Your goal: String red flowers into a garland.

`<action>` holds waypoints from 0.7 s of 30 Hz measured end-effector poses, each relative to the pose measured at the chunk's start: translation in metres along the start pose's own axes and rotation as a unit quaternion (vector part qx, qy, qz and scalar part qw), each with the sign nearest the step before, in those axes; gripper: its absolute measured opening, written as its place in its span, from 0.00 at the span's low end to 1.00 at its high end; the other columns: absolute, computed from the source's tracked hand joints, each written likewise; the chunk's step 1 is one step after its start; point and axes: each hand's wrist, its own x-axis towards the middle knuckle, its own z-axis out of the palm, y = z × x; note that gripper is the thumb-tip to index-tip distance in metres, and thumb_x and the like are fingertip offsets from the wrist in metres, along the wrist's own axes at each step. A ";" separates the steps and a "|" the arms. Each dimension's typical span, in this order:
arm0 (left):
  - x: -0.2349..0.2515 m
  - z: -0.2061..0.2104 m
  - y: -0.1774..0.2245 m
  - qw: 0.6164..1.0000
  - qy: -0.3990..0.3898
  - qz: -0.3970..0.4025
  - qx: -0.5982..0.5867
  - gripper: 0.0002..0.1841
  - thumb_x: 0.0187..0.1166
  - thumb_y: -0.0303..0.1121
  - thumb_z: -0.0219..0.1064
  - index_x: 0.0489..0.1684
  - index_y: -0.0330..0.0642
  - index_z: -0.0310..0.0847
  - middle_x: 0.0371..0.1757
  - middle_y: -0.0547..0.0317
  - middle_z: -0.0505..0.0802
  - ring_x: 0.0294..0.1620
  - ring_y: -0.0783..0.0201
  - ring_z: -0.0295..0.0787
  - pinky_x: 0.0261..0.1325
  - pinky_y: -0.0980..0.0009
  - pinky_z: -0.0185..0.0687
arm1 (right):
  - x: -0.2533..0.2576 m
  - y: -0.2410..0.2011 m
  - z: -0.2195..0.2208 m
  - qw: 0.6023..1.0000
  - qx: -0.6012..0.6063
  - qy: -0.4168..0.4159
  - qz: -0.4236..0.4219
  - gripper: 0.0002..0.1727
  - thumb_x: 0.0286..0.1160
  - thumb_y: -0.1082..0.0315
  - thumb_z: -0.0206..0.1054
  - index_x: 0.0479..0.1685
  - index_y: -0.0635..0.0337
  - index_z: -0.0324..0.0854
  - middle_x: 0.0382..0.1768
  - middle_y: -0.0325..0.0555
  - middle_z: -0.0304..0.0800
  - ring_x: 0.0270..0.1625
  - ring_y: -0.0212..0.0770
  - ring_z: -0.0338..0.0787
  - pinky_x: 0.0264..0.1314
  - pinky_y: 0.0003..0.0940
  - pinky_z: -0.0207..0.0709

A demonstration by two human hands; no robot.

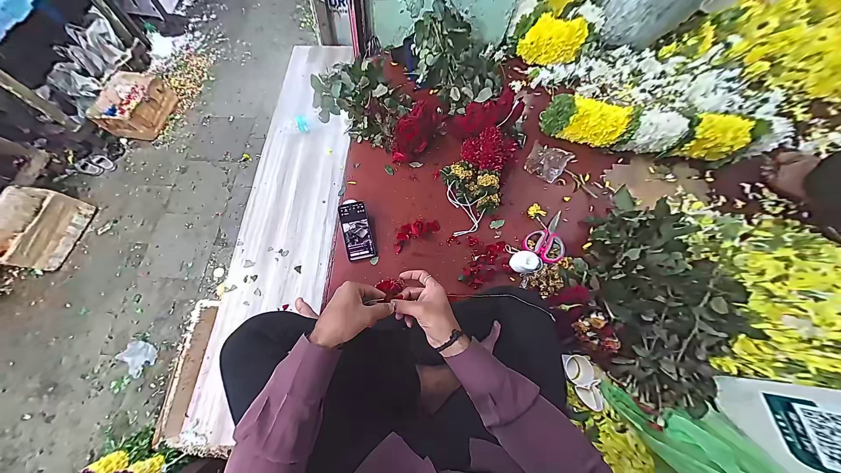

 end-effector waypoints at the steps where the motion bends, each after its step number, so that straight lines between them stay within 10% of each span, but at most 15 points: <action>1: 0.001 0.001 -0.001 1.000 0.002 0.003 0.008 0.14 0.75 0.45 0.77 0.46 0.46 0.95 0.31 0.65 0.96 0.27 0.72 0.90 0.37 0.69 0.89 | 0.001 0.000 -0.001 1.000 -0.008 0.000 0.005 0.42 0.49 0.78 0.85 0.72 0.69 0.70 0.28 0.54 0.90 0.18 0.43 0.87 0.14 0.31 0.79; 6: 0.003 -0.001 -0.005 1.000 0.001 0.004 0.028 0.10 0.77 0.42 0.74 0.37 0.46 0.95 0.27 0.65 0.94 0.26 0.72 0.89 0.37 0.66 0.87 | 0.009 0.002 -0.015 0.989 -0.138 -0.044 -0.006 0.57 0.37 0.61 0.94 0.78 0.62 0.67 0.27 0.41 0.85 0.25 0.35 0.82 0.29 0.30 0.80; 12: 0.004 -0.004 -0.007 0.997 0.053 -0.009 0.051 0.11 0.74 0.43 0.73 0.26 0.49 0.92 0.22 0.68 0.90 0.23 0.72 0.83 0.31 0.64 0.80 | 0.025 0.001 -0.045 0.915 -0.370 -0.131 -0.096 0.58 0.44 0.48 0.88 0.89 0.39 0.64 0.76 0.38 0.78 0.76 0.41 0.77 0.77 0.49 0.75; 16: 0.003 -0.007 -0.005 0.993 0.087 -0.044 0.064 0.12 0.72 0.43 0.72 0.23 0.48 0.90 0.19 0.67 0.88 0.20 0.70 0.82 0.28 0.62 0.79 | 0.033 0.011 -0.049 0.936 -0.308 -0.143 -0.097 0.17 0.68 0.57 0.79 0.51 0.55 0.92 0.45 0.38 0.96 0.44 0.30 0.93 0.53 0.33 0.90; 21: 0.004 -0.010 -0.009 0.977 0.162 -0.088 0.105 0.14 0.70 0.48 0.69 0.22 0.51 0.89 0.20 0.64 0.87 0.24 0.62 0.84 0.31 0.50 0.79 | 0.022 -0.008 -0.054 0.920 -0.270 -0.242 -0.148 0.11 0.72 0.57 0.76 0.36 0.55 0.94 0.37 0.36 0.94 0.41 0.26 0.90 0.49 0.27 0.86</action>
